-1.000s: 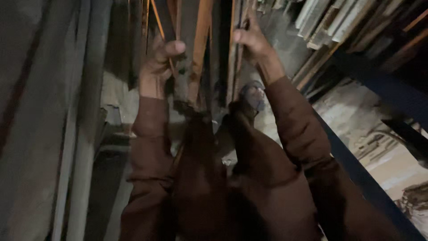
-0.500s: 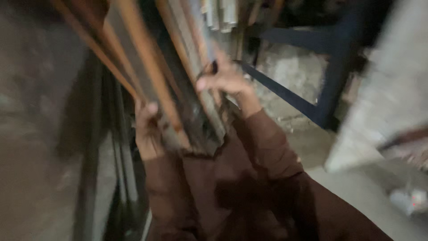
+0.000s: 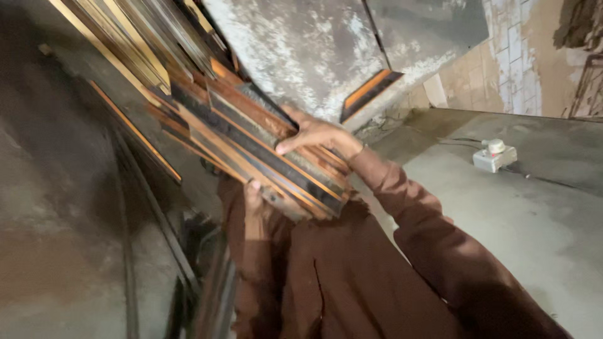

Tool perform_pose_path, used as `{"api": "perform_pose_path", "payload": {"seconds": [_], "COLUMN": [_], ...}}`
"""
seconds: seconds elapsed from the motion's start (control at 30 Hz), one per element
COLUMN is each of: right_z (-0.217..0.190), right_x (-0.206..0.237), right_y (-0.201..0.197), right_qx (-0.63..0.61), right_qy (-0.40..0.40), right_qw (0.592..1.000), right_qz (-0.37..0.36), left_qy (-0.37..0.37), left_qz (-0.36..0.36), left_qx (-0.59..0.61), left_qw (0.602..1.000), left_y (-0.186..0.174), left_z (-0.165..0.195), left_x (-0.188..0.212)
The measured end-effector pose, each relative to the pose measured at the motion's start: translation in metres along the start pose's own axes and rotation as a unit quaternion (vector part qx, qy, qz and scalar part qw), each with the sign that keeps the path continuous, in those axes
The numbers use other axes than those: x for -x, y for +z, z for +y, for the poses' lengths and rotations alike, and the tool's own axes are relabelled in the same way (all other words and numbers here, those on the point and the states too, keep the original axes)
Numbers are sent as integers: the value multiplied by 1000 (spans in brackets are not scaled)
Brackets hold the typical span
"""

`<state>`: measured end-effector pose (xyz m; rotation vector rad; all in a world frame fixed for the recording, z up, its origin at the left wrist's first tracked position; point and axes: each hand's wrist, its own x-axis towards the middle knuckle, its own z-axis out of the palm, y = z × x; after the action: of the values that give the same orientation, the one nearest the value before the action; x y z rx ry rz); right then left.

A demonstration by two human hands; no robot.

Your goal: The person takes picture frame moulding strips from a storage rack, carries an armful of them to a workbench, and stacks and aligns the strips into neat piles on the bench next to a mitre saw.

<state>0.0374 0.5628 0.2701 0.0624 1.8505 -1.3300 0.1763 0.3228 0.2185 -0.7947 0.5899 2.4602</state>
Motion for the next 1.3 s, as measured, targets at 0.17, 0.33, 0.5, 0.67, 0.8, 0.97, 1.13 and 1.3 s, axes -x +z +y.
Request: {"api": "perform_pose_path", "payload": {"seconds": [0.17, 0.33, 0.5, 0.67, 0.8, 0.97, 1.13, 1.3], "right_z": [30, 48, 42, 52, 66, 76, 75, 62], "right_x": [19, 38, 57, 80, 104, 116, 85, 44], "right_y": [-116, -196, -241, -288, -354, -431, -494, -536], "right_qx": [49, 45, 88, 152, 92, 173, 174, 184], "right_qy": [-52, 31, -1, -53, -29, -14, 29, 80], "right_qw": [996, 988, 968, 965, 978, 975, 966, 953], "right_qz": [-62, -144, -236, -206, -185, -140, -187, -229], "left_qy": [103, 85, 152, 172, 157, 142, 174, 182], "left_qz": [-87, 5, -4, -16, -59, -32, -4, 71], "left_qx": [17, 118, 151, 94, 103, 136, 164, 162], "left_qw": [991, 989, 977, 981, 980, 980, 971, 967], "left_y": [108, 184, 231, 275, 315, 370, 419, 446], "left_z": [-91, -201, -253, -274, -299, -336, -358, -368], "left_x": [-61, -74, -80, -93, -129, -174, -231, -284]}}
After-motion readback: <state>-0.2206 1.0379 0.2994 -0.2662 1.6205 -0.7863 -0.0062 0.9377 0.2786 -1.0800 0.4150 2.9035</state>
